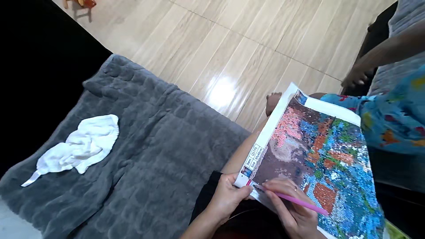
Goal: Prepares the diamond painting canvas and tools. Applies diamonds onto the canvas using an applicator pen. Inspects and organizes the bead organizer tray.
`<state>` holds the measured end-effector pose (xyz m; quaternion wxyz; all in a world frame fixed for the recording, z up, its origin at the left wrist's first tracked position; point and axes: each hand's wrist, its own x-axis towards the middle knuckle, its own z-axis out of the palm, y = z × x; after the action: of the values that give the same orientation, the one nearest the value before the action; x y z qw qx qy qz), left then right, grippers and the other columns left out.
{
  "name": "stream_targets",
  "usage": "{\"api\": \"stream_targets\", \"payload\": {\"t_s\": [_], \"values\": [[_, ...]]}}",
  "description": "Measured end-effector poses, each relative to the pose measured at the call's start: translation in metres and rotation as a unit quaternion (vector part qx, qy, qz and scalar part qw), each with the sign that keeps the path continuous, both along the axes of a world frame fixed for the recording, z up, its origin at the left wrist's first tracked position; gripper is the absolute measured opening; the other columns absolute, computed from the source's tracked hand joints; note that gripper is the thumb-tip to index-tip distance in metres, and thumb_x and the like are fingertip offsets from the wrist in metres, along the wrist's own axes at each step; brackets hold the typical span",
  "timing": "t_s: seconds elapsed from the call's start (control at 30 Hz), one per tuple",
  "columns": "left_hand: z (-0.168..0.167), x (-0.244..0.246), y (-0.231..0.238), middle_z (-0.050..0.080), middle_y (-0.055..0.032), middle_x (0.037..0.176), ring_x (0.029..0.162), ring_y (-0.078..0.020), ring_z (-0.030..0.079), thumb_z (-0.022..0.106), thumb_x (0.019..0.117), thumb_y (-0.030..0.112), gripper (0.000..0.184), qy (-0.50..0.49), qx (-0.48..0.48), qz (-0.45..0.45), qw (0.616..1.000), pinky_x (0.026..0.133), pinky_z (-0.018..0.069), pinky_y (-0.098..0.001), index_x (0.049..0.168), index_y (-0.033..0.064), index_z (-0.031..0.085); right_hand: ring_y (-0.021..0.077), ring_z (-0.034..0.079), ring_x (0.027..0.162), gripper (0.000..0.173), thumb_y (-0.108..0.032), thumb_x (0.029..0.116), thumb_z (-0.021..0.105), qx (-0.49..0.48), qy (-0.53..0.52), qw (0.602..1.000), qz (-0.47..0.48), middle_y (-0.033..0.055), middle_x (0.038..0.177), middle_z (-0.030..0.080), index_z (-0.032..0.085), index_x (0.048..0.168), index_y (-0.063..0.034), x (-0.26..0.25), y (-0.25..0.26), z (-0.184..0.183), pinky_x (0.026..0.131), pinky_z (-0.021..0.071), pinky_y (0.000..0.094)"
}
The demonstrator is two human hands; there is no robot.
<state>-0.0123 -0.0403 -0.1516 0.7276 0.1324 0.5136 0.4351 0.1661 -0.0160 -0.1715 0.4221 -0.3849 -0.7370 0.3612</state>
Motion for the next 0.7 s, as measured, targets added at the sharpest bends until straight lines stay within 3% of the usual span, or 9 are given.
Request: {"api": "stream_targets", "payload": {"t_s": [0.2,0.7], "values": [[0.0000,0.0042,0.0025,0.073,0.0003,0.082,0.073,-0.0061,0.072,0.059,0.0895,-0.014,0.016,0.005,-0.008,-0.012,1.000,0.072,0.0622,-0.0245,0.096,-0.0009,0.066,0.0002,0.065,0.106,0.016,-0.031,0.1053,0.057,0.003,0.012,1.000,-0.020,-0.0096,0.102,0.071,0.068,0.105,-0.0189,0.0079,-0.0003,-0.0005,0.095,0.0511,0.0170],[0.0006,0.0048,0.0012,0.075,0.0002,0.085,0.075,-0.0076,0.073,0.056,0.0882,-0.015,0.021,0.009,-0.012,-0.008,1.000,0.075,0.0627,-0.0250,0.101,-0.0011,0.066,0.0001,0.065,0.105,0.016,-0.030,0.1054,0.057,0.005,0.028,0.999,-0.023,-0.0090,0.101,0.071,0.068,0.105,-0.0183,0.0114,0.0043,-0.0061,0.096,0.0510,0.0166]]}}
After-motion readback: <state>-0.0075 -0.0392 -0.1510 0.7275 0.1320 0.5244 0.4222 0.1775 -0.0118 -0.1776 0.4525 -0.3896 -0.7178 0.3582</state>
